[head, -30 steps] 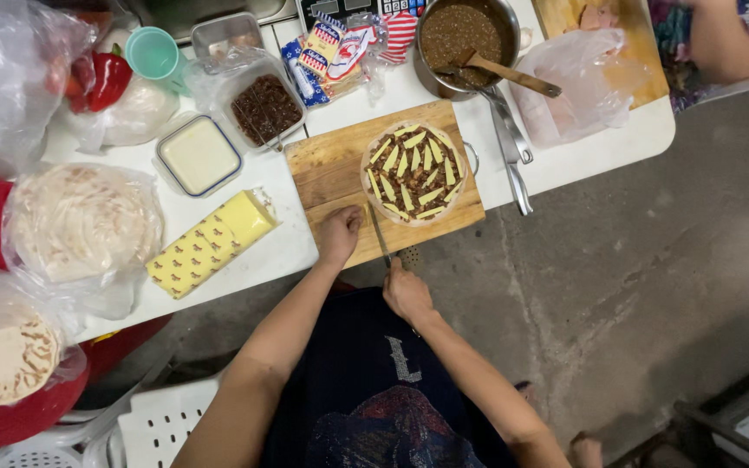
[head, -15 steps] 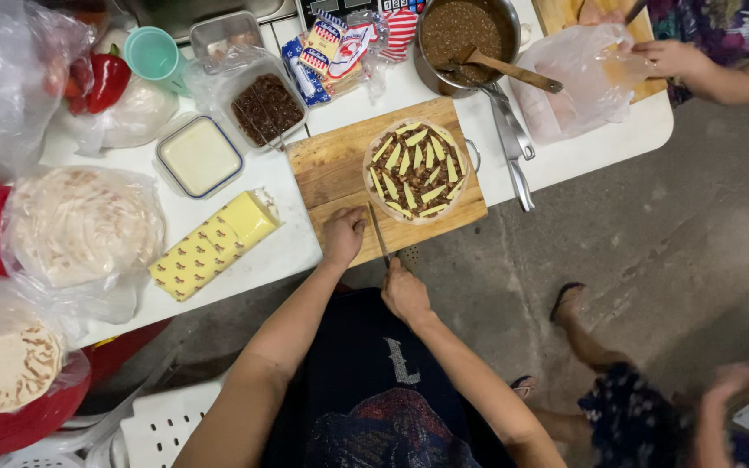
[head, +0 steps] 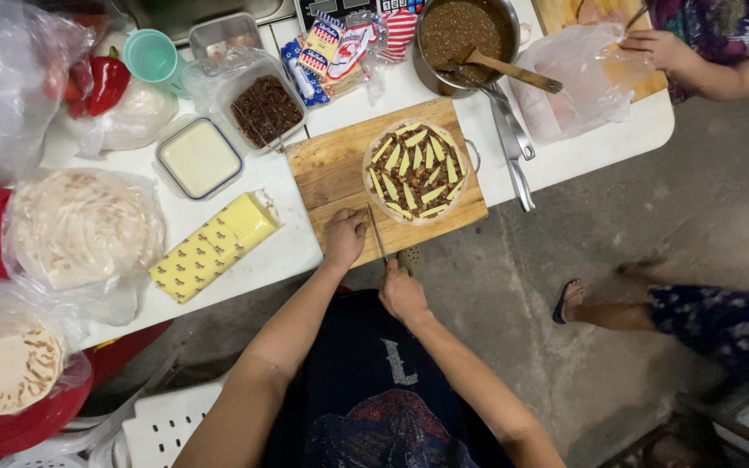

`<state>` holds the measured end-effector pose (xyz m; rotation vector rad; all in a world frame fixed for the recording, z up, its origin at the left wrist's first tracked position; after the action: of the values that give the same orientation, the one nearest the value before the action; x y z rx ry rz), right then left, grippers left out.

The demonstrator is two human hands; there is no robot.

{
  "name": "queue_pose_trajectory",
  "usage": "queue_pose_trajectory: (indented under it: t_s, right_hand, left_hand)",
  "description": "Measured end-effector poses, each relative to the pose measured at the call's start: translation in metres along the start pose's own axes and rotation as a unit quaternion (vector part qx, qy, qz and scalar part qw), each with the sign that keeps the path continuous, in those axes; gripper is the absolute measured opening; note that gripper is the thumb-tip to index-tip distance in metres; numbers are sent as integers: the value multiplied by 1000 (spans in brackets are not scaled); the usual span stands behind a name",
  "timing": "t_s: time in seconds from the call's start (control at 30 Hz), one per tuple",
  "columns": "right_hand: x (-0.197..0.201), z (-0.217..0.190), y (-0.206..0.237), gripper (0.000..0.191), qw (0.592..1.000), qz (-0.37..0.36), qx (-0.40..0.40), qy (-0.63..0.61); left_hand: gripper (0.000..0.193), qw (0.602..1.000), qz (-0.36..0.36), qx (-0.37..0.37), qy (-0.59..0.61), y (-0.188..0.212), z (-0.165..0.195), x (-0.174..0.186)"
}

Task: The person slices a block of cheese into thin strips and arranges them on a round food item topped with a brown filling. They then place a flatbread on top of the assembled item.

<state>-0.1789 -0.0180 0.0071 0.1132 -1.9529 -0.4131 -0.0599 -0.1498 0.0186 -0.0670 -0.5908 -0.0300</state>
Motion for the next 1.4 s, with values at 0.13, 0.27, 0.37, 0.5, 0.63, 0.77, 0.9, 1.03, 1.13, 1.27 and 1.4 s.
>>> queue_pose_trajectory:
  t_s: [0.13, 0.27, 0.37, 0.5, 0.63, 0.77, 0.9, 1.03, 1.13, 1.27, 1.4]
  right_hand:
    - [-8, 0, -3, 39, 1000, -11, -2, 1]
    - [-13, 3, -6, 42, 1000, -11, -15, -16]
    - [-11, 6, -6, 39, 1000, -9, -16, -11]
    - [-1, 10, -1, 23, 1000, 0, -14, 12]
    - [14, 6, 10, 17, 999, 30, 22, 7]
    - [26, 13, 15, 15, 998, 55, 38, 9]
    - [32, 26, 17, 15, 995, 72, 46, 47]
    - [38, 45, 17, 19, 996, 72, 21, 42]
    - [49, 57, 17, 22, 997, 78, -8, 29]
    - [72, 71, 21, 27, 995, 86, -39, -19]
    - [88, 91, 26, 31, 991, 91, -92, -22]
  left_hand:
    - [36, 1000, 6, -8, -3, -2, 4, 2]
    - [34, 1000, 3, -3, -9, -2, 2, 2]
    - [31, 1000, 21, 0, -9, -4, 3, 5]
    - [32, 994, 48, 83, 50, -3, -9, 10]
    - [25, 962, 35, 210, 172, 4, -26, 0]
    - [30, 858, 1, 349, 377, 14, -33, -29]
    - [33, 829, -23, 360, 427, 10, -19, -42]
    - [28, 838, -14, 359, 411, 3, -5, -49]
    - [26, 855, -9, 326, 403, -12, 11, -56]
    - [17, 943, 20, 191, 270, -52, 36, -55]
    - [18, 985, 24, 82, 148, -84, 65, -62]
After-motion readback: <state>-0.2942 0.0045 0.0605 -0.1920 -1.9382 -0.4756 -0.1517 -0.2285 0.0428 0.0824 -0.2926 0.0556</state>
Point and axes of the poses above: each hand's wrist, its own y-axis away from the middle knuckle, its own x-axis out of the back of the hand, z = x × y, the point moved 10 cm from there along -y, towards the middle knuckle, and after that the axes turned 10 degrees about z, right-handed, at the moved point
